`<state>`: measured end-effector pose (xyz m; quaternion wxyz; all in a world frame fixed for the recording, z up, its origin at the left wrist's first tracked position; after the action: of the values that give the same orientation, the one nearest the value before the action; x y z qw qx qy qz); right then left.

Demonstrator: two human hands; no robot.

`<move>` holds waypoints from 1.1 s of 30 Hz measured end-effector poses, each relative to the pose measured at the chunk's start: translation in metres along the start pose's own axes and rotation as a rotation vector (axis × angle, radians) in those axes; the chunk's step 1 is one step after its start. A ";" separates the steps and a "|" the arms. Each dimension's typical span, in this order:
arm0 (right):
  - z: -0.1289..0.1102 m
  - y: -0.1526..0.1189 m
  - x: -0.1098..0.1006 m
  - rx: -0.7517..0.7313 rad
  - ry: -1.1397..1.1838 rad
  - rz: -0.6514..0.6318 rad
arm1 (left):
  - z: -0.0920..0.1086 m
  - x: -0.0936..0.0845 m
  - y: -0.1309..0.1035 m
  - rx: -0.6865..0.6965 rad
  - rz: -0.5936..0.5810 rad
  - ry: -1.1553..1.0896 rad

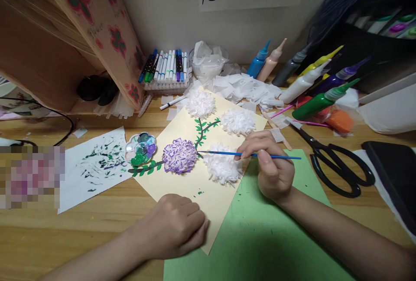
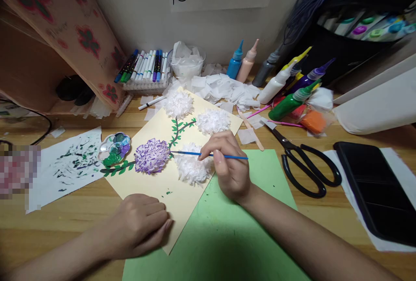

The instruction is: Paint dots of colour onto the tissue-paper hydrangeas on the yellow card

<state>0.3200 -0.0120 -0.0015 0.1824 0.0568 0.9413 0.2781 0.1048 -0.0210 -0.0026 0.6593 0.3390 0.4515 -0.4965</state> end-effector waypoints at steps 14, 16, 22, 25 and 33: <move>0.000 0.001 0.001 -0.003 -0.012 -0.041 | 0.001 0.000 0.000 0.005 -0.004 0.007; 0.000 0.001 0.002 0.004 -0.023 -0.084 | 0.000 0.000 -0.001 0.003 -0.010 0.003; 0.002 0.003 0.002 0.079 -0.039 -0.075 | 0.000 -0.001 -0.001 0.003 -0.023 -0.003; 0.001 0.002 0.001 0.038 -0.012 -0.028 | 0.000 -0.002 -0.001 0.005 -0.007 -0.003; 0.001 0.002 0.001 0.054 -0.029 -0.092 | 0.000 -0.001 0.000 0.008 -0.002 0.005</move>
<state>0.3191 -0.0099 -0.0013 0.2072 0.0222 0.9474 0.2430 0.1042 -0.0207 -0.0014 0.6563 0.3424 0.4517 -0.4979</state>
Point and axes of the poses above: each hand's wrist, its own y-axis towards the middle knuckle, its own x-axis out of the palm, z = x × y, the point moved 2 cm from there along y, towards the middle knuckle, and after that the axes turned 11 degrees about -z, right-handed, at the moved point
